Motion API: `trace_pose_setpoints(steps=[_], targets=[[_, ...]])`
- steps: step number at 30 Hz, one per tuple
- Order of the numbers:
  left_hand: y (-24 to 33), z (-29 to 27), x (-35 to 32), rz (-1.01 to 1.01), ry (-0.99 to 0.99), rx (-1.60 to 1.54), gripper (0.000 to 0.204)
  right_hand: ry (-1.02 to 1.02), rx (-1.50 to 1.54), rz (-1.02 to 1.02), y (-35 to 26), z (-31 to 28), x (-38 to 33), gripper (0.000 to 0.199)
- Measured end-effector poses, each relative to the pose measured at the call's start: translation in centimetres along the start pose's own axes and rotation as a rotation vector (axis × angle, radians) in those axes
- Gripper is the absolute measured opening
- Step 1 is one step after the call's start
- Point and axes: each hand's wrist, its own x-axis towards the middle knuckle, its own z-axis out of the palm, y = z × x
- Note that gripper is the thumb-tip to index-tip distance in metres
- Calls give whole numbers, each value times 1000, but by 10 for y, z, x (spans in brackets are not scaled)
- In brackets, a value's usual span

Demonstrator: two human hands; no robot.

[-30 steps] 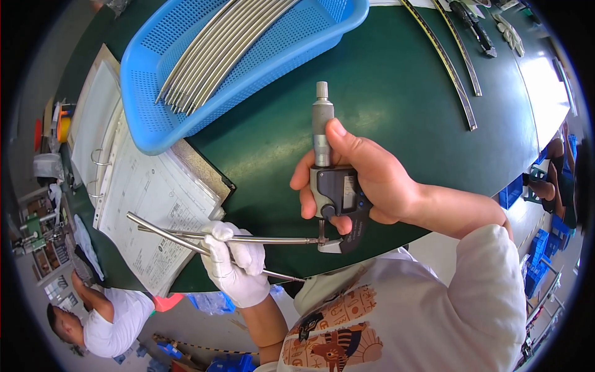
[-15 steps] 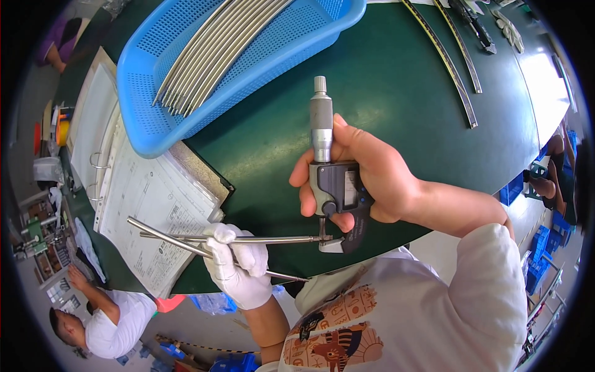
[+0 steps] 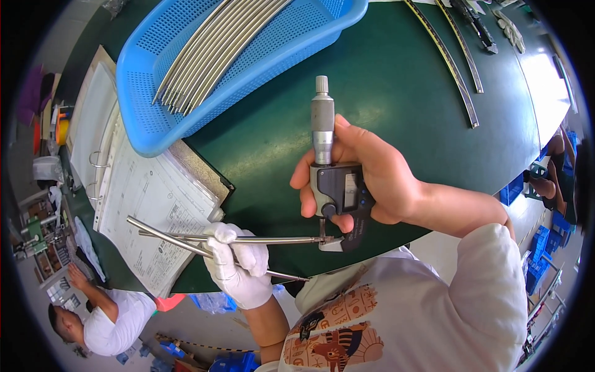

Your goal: Measuring the diameter of metal rods using a digital micrometer at a quality control station.

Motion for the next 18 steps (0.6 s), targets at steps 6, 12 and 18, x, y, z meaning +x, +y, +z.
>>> trace_pose_setpoints(steps=[6,12,18], targets=[[0,0,0,4,-18,17,23,-9,11,9,1,-1,0,64],[0,0,0,9,1,41,23,10,-32,2,2,0,1,64],[-1,0,1,6,-36,32,24,18,-65,-27,2,-1,0,64]])
